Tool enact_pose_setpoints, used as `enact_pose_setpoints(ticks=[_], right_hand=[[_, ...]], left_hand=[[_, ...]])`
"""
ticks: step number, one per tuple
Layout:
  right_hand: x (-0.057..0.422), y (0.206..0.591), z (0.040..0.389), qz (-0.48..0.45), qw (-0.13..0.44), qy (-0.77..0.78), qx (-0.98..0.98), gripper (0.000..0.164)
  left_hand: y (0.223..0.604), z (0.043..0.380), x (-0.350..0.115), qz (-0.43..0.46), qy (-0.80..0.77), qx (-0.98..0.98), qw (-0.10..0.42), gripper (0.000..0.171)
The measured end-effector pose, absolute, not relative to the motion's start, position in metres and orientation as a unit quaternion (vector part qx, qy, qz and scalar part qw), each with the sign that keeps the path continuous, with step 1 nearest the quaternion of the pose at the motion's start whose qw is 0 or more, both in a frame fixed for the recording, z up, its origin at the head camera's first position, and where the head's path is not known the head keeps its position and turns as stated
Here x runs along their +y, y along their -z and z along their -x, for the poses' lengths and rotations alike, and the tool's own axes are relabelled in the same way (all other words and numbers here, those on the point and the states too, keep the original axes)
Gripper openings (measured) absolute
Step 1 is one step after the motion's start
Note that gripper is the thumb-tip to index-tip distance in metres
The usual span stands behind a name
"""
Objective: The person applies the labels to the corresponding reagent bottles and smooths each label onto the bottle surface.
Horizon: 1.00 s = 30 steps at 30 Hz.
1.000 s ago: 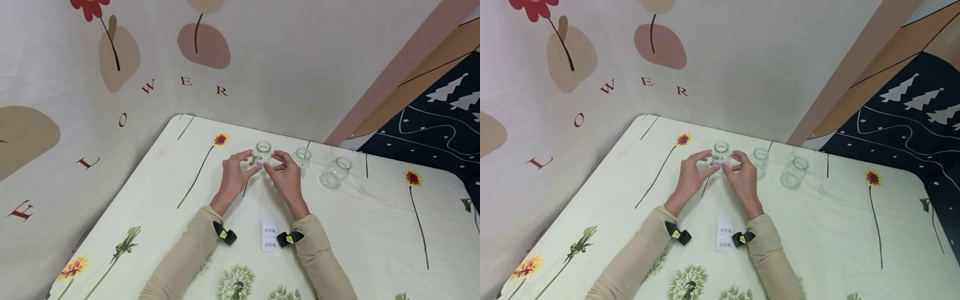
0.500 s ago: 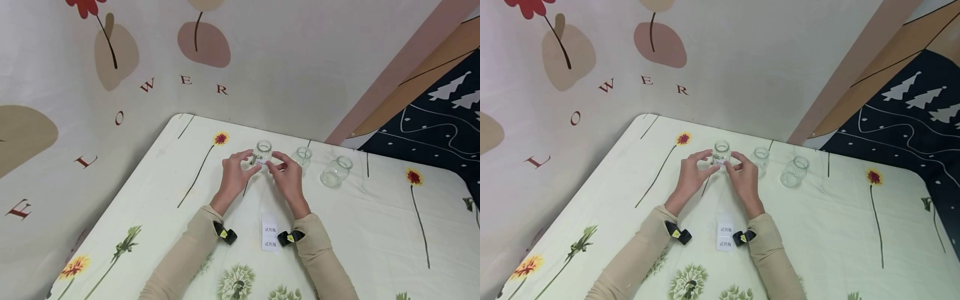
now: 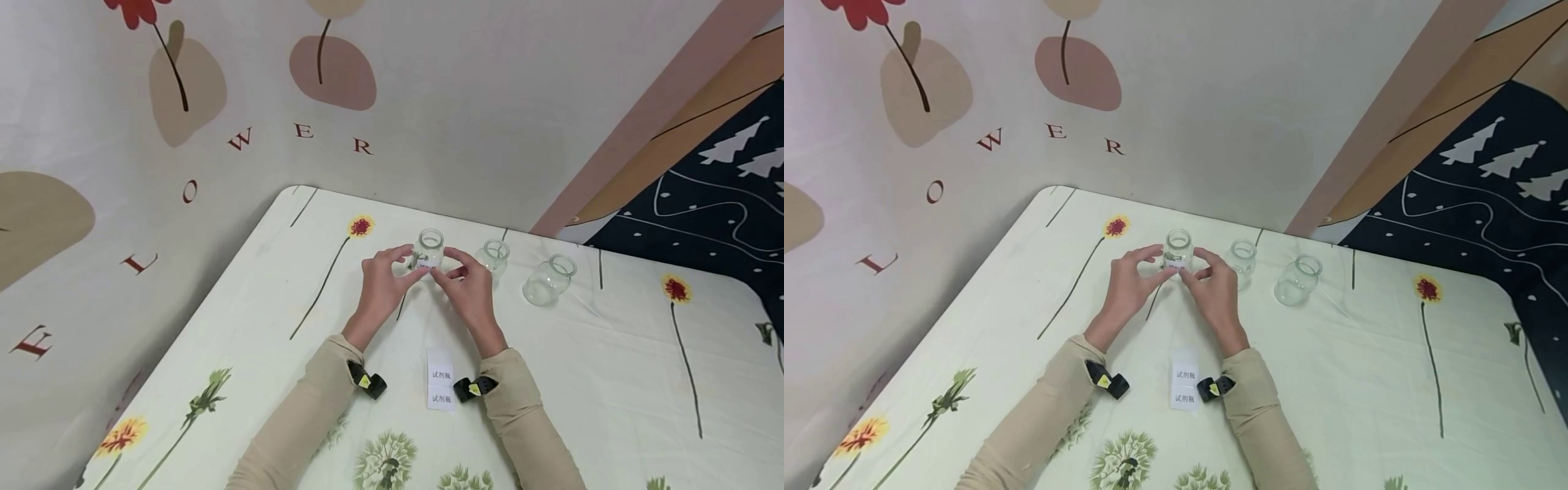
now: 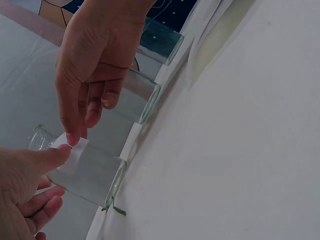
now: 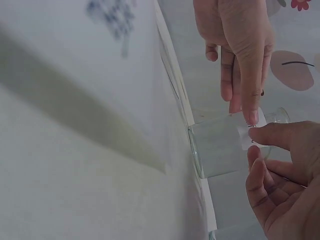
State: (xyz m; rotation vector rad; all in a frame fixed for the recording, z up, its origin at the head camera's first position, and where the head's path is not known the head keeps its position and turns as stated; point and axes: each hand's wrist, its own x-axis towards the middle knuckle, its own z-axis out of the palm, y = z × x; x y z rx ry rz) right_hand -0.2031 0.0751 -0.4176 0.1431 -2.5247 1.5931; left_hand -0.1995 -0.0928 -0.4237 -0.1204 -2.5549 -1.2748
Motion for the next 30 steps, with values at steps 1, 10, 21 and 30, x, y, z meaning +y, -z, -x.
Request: enact_pose_setpoints(ticks=[1,10,21,30], right_hand=[[0.0752,0.4179,0.2031,-0.047,0.077,-0.531,-0.842,0.042],[0.0752,0.4172,0.2039,-0.045,0.086,-0.529,-0.843,0.038],[0.0775,0.4185,0.2039,-0.043,0.075,-0.533,-0.842,0.034],[0.0785,0.4180,0.2044,-0.046,0.068,-0.528,-0.846,0.042]], left_hand=[[0.4238,0.1995,-0.0928,0.042,0.441,-0.885,0.143,0.049],[0.4252,0.1997,-0.0944,0.053,0.438,-0.885,0.147,0.042],[0.4269,0.1995,-0.0967,0.063,0.447,-0.880,0.147,0.039],[0.4239,0.1985,-0.0959,0.060,0.452,-0.879,0.141,0.040]])
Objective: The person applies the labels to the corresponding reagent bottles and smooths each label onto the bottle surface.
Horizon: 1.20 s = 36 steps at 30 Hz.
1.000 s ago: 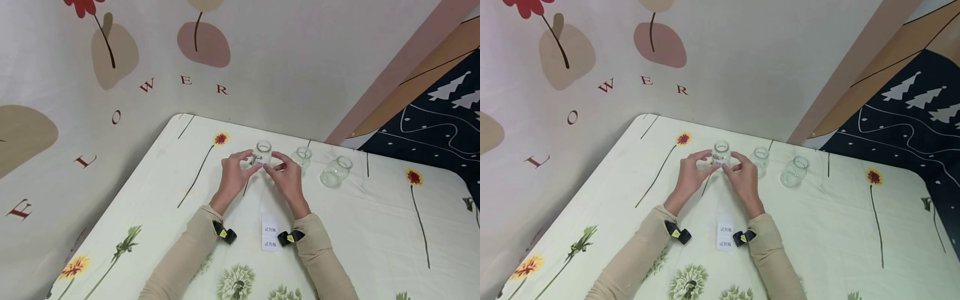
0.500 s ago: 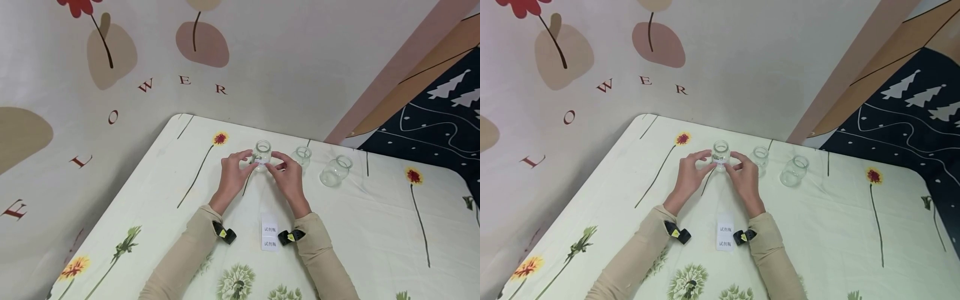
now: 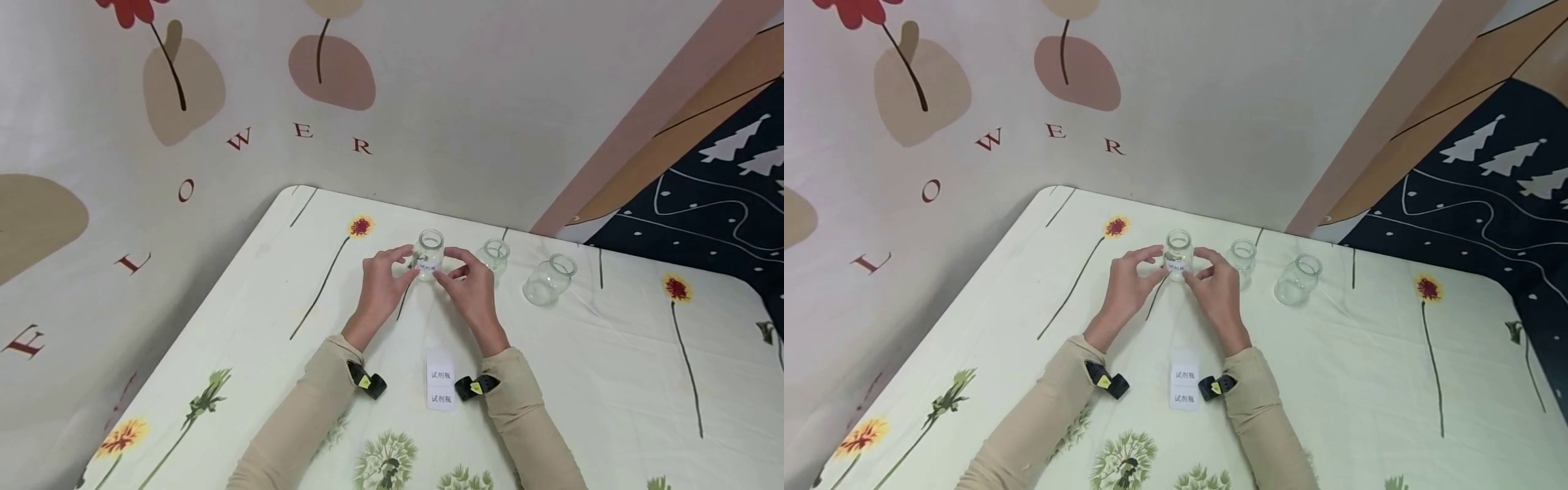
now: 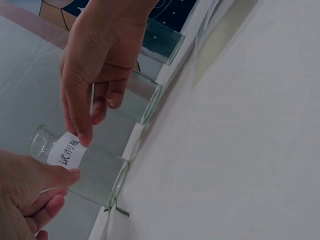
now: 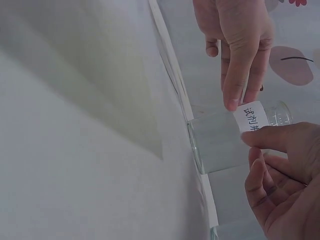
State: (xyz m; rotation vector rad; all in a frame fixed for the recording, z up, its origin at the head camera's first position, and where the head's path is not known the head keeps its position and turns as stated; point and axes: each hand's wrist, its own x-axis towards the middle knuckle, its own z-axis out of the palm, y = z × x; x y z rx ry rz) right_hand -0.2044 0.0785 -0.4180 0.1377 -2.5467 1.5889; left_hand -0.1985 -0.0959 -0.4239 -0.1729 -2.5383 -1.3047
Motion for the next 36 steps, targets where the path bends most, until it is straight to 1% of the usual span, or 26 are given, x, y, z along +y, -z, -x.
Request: enact_pose_setpoints(ticks=[14,23,36], right_hand=[[0.0776,0.4167,0.2056,-0.041,0.074,-0.524,-0.847,0.038],[0.0771,0.4159,0.2050,-0.053,0.070,-0.514,-0.853,0.045],[0.0776,0.4162,0.2057,-0.063,0.075,-0.502,-0.860,0.042]], left_hand=[[0.4229,0.1982,-0.0957,0.058,0.450,-0.881,0.134,0.042],[0.4234,0.1984,-0.0941,0.049,0.447,-0.884,0.126,0.044],[0.4238,0.1988,-0.0936,0.053,0.453,-0.880,0.134,0.039]])
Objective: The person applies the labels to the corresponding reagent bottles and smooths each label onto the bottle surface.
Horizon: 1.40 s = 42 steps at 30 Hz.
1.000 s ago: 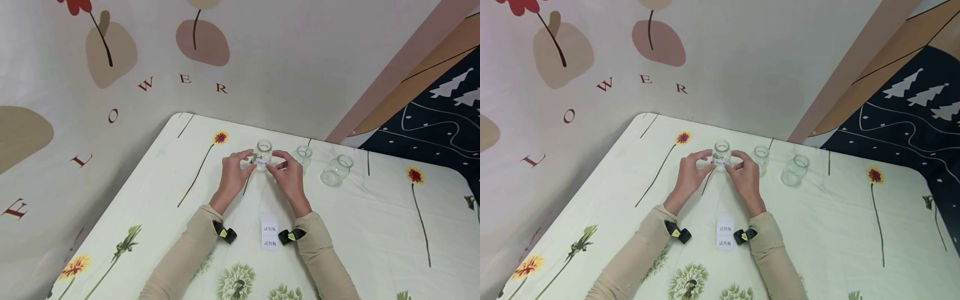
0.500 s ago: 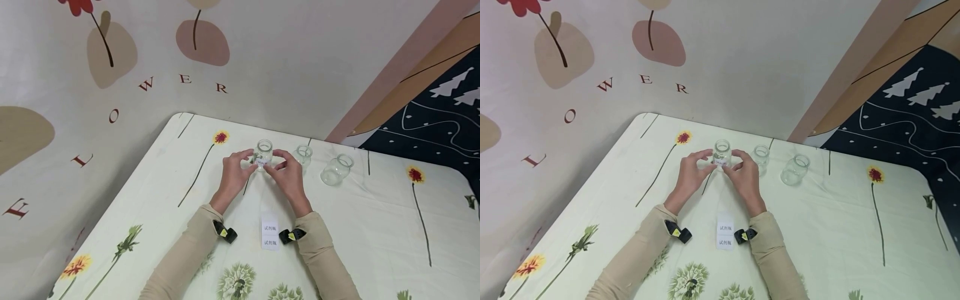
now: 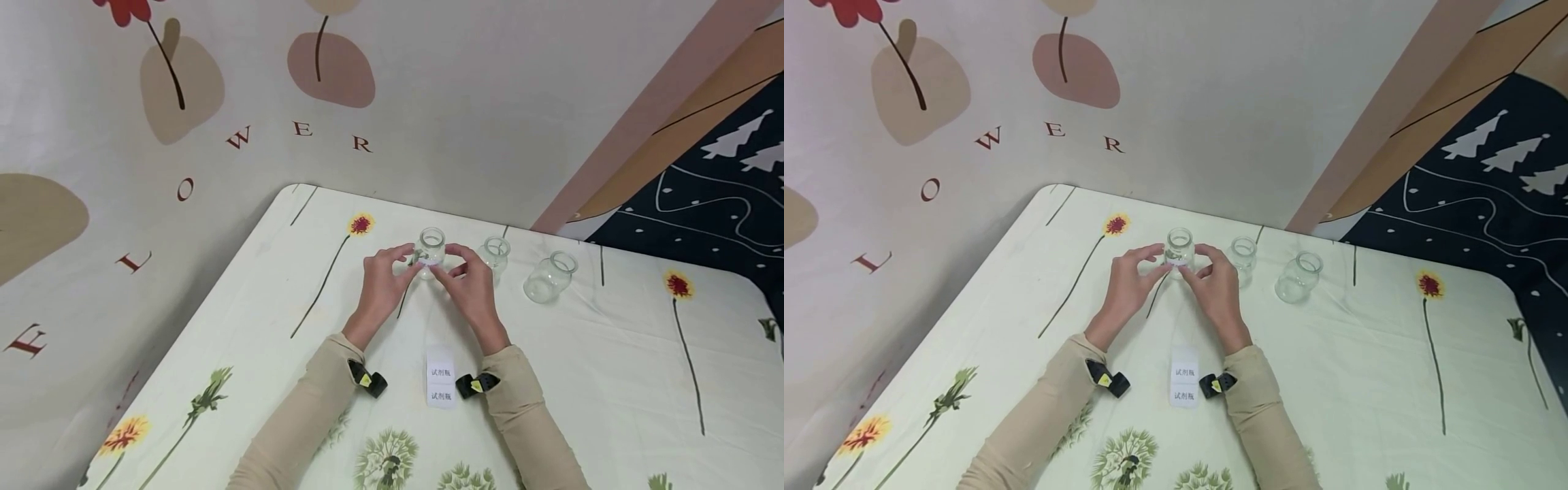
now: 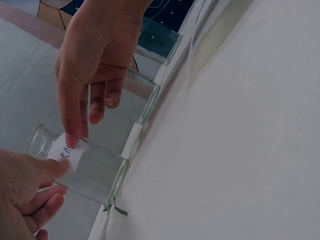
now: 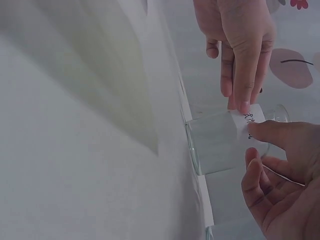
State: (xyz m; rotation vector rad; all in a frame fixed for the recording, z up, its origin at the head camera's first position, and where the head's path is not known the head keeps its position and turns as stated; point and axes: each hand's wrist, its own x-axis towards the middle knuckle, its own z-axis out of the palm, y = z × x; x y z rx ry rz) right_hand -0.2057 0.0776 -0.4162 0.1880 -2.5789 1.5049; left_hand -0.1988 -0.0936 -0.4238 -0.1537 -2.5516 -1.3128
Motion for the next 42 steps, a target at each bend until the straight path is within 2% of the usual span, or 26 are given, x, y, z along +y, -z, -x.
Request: enact_pose_setpoints(ticks=[13,23,32,42], right_hand=[[0.078,0.420,0.206,-0.079,0.081,-0.520,-0.847,0.036],[0.078,0.421,0.205,-0.147,0.011,-0.521,-0.841,0.053],[0.077,0.422,0.204,-0.167,-0.021,-0.533,-0.829,0.057],[0.077,0.416,0.201,-0.150,-0.037,-0.540,-0.827,0.059]], left_hand=[[0.425,0.200,-0.099,0.062,0.456,-0.874,0.153,0.032],[0.423,0.202,-0.102,0.038,0.446,-0.875,0.183,0.029],[0.424,0.202,-0.105,0.050,0.429,-0.879,0.204,0.028],[0.417,0.202,-0.110,0.033,0.427,-0.886,0.178,0.029]])
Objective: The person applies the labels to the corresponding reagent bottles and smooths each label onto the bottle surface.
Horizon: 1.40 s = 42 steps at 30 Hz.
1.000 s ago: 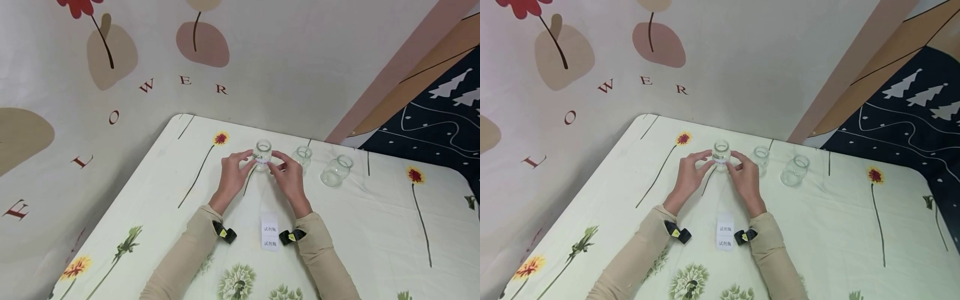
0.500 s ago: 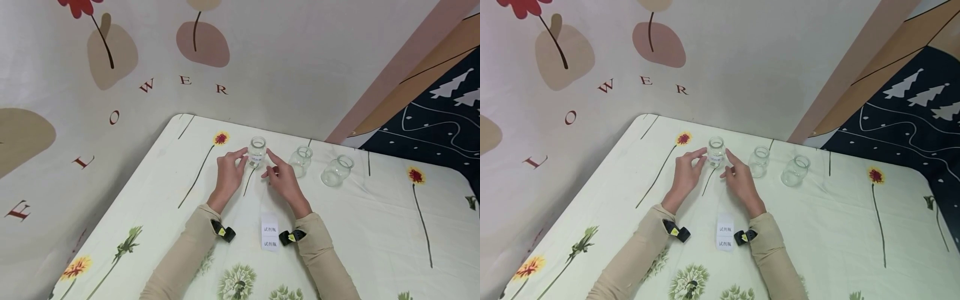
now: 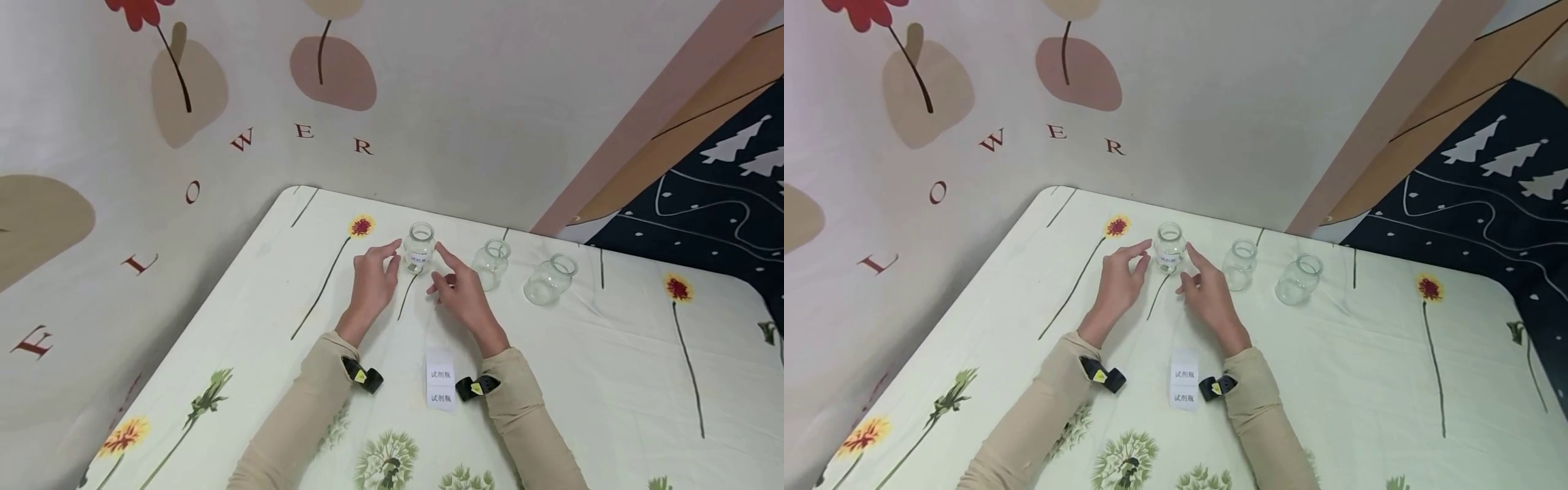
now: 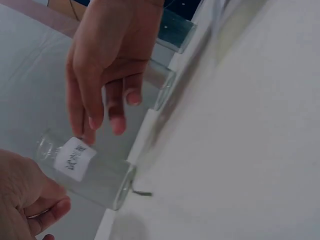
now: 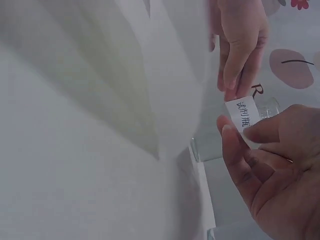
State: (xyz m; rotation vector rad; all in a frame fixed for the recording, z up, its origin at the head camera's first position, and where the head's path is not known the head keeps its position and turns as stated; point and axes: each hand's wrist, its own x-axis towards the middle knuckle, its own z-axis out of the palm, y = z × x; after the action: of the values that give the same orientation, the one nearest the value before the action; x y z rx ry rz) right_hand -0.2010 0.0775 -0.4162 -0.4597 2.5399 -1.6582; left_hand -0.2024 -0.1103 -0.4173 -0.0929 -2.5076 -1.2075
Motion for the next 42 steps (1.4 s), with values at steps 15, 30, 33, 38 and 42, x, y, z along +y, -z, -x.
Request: enact_pose_setpoints(ticks=[15,30,33,38,42], right_hand=[[0.104,0.383,0.165,0.128,0.057,0.505,0.852,0.032],[0.134,0.400,0.082,0.042,0.213,0.499,0.839,0.037],[0.134,0.404,0.080,0.048,0.223,0.524,0.821,0.047],[0.135,0.397,0.078,0.041,0.200,0.566,0.799,0.048],[0.141,0.376,0.077,0.020,0.165,0.586,0.794,0.045]], left_hand=[[0.376,0.154,-0.121,0.026,0.428,-0.903,0.044,0.016],[0.387,0.080,-0.094,0.076,0.451,-0.868,-0.193,0.029],[0.392,0.080,-0.090,0.083,0.473,-0.855,-0.196,0.036],[0.393,0.079,-0.082,0.100,0.506,-0.840,-0.169,0.036],[0.378,0.079,-0.073,0.110,0.539,-0.826,-0.123,0.030]])
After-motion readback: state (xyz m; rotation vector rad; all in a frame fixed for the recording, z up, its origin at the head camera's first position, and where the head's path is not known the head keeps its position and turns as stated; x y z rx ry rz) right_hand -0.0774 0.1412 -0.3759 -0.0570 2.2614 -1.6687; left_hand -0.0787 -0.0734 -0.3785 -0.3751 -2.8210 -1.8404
